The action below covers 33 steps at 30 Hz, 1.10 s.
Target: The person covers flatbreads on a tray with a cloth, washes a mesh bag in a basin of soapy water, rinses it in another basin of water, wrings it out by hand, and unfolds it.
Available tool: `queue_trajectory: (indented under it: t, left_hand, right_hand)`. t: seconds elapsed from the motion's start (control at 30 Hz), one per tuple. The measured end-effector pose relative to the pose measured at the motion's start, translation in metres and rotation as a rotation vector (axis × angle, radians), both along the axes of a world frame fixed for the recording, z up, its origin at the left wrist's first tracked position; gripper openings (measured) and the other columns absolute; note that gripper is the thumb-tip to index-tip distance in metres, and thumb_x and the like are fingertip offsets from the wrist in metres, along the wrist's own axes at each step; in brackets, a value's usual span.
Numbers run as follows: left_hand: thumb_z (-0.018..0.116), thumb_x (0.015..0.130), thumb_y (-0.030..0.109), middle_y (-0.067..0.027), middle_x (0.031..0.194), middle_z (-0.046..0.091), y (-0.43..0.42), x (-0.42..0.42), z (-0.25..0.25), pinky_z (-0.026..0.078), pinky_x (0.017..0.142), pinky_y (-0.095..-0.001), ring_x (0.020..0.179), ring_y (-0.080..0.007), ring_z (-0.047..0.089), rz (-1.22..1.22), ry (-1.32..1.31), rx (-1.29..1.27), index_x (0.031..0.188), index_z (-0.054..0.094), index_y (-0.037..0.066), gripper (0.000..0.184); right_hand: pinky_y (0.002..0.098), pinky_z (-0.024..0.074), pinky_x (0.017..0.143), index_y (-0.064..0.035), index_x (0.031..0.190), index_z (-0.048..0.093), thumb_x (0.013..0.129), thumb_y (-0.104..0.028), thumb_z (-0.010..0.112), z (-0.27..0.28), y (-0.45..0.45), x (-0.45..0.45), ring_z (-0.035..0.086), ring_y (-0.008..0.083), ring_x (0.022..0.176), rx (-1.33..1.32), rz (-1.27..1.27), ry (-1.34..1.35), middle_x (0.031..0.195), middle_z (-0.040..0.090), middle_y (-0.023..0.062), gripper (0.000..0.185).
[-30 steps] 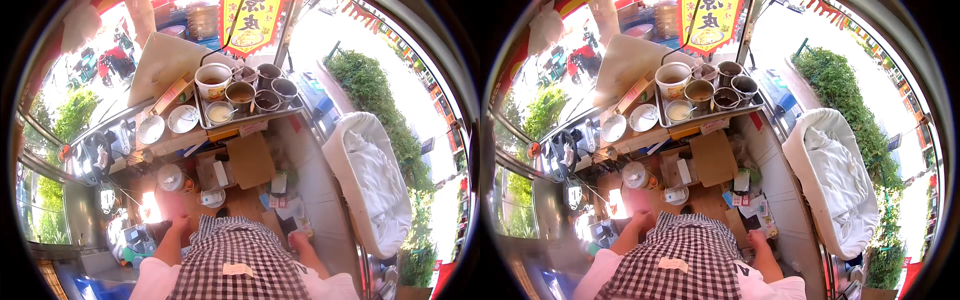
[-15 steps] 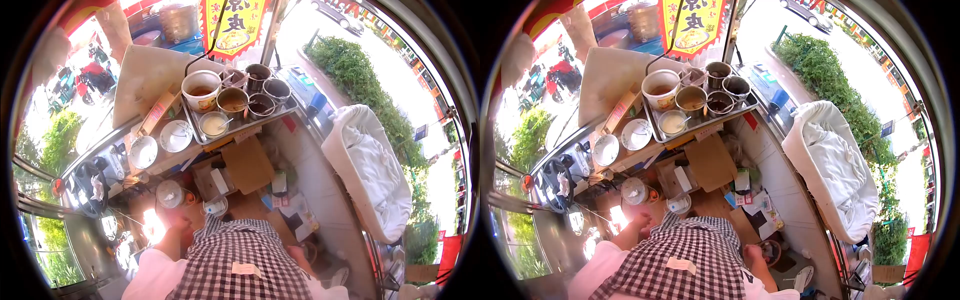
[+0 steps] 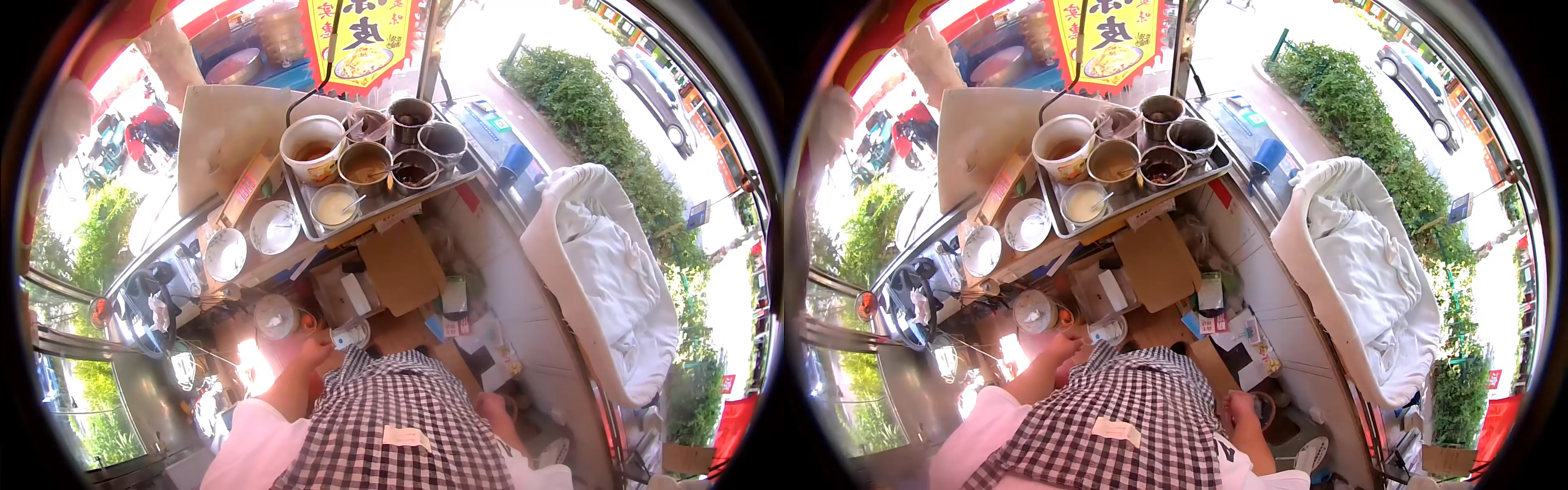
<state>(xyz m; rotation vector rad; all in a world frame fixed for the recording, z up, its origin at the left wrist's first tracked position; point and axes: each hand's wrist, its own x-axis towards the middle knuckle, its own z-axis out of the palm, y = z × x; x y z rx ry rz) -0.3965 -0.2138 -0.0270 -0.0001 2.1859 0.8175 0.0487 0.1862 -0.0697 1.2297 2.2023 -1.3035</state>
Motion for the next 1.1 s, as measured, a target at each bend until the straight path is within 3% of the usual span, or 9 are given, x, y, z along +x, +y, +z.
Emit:
queue_trajectory:
  t: [0.07, 0.13, 0.2, 0.3, 0.53, 0.73, 0.83, 0.97, 1.1]
  left_hand:
    - [0.067, 0.082, 0.030, -0.0106, 0.077, 0.071, 0.008, 0.001, -0.003, 0.053, 0.068, -0.0358, 0.070, -0.0209, 0.068, -0.001, 0.024, 0.004, 0.095, 0.076, 0.009, 0.026]
    - [0.068, 0.082, 0.031, -0.0103, 0.077, 0.071, 0.013, 0.007, -0.003, 0.054, 0.068, -0.0351, 0.070, -0.0202, 0.068, -0.006, 0.065, 0.023, 0.096, 0.077, 0.010, 0.026]
    - [0.068, 0.082, 0.031, -0.0099, 0.077, 0.071, 0.013, 0.013, -0.010, 0.054, 0.068, -0.0349, 0.069, -0.0196, 0.068, 0.049, 0.080, 0.029, 0.095, 0.077, 0.011, 0.026]
    - [0.069, 0.083, 0.030, -0.0093, 0.078, 0.072, 0.008, 0.029, -0.021, 0.054, 0.069, -0.0352, 0.070, -0.0191, 0.068, 0.086, 0.090, 0.012, 0.097, 0.076, 0.010, 0.026]
    - [0.073, 0.082, 0.021, -0.0158, 0.085, 0.071, -0.006, 0.080, -0.026, 0.055, 0.070, -0.0375, 0.076, -0.0238, 0.068, 0.250, -0.029, -0.050, 0.103, 0.071, -0.002, 0.030]
    - [0.073, 0.081, 0.020, -0.0221, 0.103, 0.070, 0.002, 0.105, 0.006, 0.055, 0.082, -0.0401, 0.094, -0.0285, 0.068, 0.344, -0.111, 0.017, 0.107, 0.069, -0.005, 0.037]
    - [0.074, 0.079, 0.024, -0.0213, 0.109, 0.069, -0.003, 0.090, -0.012, 0.053, 0.087, -0.0386, 0.098, -0.0290, 0.068, 0.142, -0.118, -0.128, 0.111, 0.068, -0.004, 0.042]
    - [0.073, 0.077, 0.026, -0.0200, 0.103, 0.071, -0.006, 0.060, -0.080, 0.053, 0.086, -0.0373, 0.096, -0.0281, 0.069, 0.109, -0.019, -0.010, 0.107, 0.071, 0.000, 0.040]
    - [0.072, 0.077, 0.025, -0.0175, 0.089, 0.072, 0.042, 0.017, -0.060, 0.054, 0.079, -0.0365, 0.084, -0.0262, 0.071, 0.092, 0.012, 0.038, 0.100, 0.073, 0.000, 0.034]
  right_hand:
    - [0.0367, 0.0482, 0.056, -0.0038, 0.092, 0.066, 0.088, -0.018, 0.059, -0.039, 0.027, 0.009, 0.061, 0.0232, 0.066, -0.010, 0.069, 0.262, 0.078, 0.064, 0.0107, 0.017]
    - [0.0320, 0.0458, 0.047, -0.0003, 0.092, 0.064, 0.091, -0.012, 0.061, -0.037, 0.042, 0.001, 0.058, 0.0184, 0.056, -0.176, -0.101, 0.345, 0.071, 0.062, 0.0083, 0.013]
    - [0.0320, 0.0466, 0.048, -0.0005, 0.092, 0.064, 0.091, -0.013, 0.061, -0.025, 0.055, -0.019, 0.059, 0.0192, 0.056, -0.484, -0.526, 0.143, 0.070, 0.062, 0.0090, 0.013]
    - [0.0327, 0.0475, 0.048, -0.0004, 0.093, 0.064, 0.090, -0.012, 0.062, 0.025, 0.067, -0.046, 0.061, 0.0204, 0.058, -0.481, -0.687, -0.019, 0.071, 0.063, 0.0101, 0.012]
    - [0.0342, 0.0472, 0.047, 0.0013, 0.086, 0.063, 0.088, -0.009, 0.058, 0.017, 0.084, -0.035, 0.061, 0.0220, 0.056, -0.552, -0.729, -0.034, 0.071, 0.062, 0.0117, 0.012]
    - [0.0327, 0.0445, 0.045, 0.0016, 0.083, 0.063, 0.085, -0.005, 0.054, 0.021, 0.094, -0.034, 0.059, 0.0215, 0.056, -0.562, -0.728, -0.081, 0.070, 0.060, 0.0112, 0.011]
    - [0.0317, 0.0431, 0.044, 0.0005, 0.083, 0.063, 0.085, -0.005, 0.054, 0.017, 0.094, -0.032, 0.058, 0.0208, 0.055, -0.619, -0.775, -0.021, 0.070, 0.060, 0.0106, 0.011]
    - [0.0365, 0.0456, 0.047, -0.0019, 0.081, 0.059, 0.086, -0.006, 0.058, 0.006, 0.096, -0.031, 0.059, 0.0242, 0.058, -0.615, -0.768, 0.015, 0.070, 0.059, 0.0126, 0.007]
    - [0.0385, 0.0479, 0.050, -0.0025, 0.078, 0.061, 0.084, -0.007, 0.061, 0.025, 0.093, -0.045, 0.061, 0.0257, 0.059, -0.516, -0.774, -0.050, 0.068, 0.060, 0.0127, 0.008]
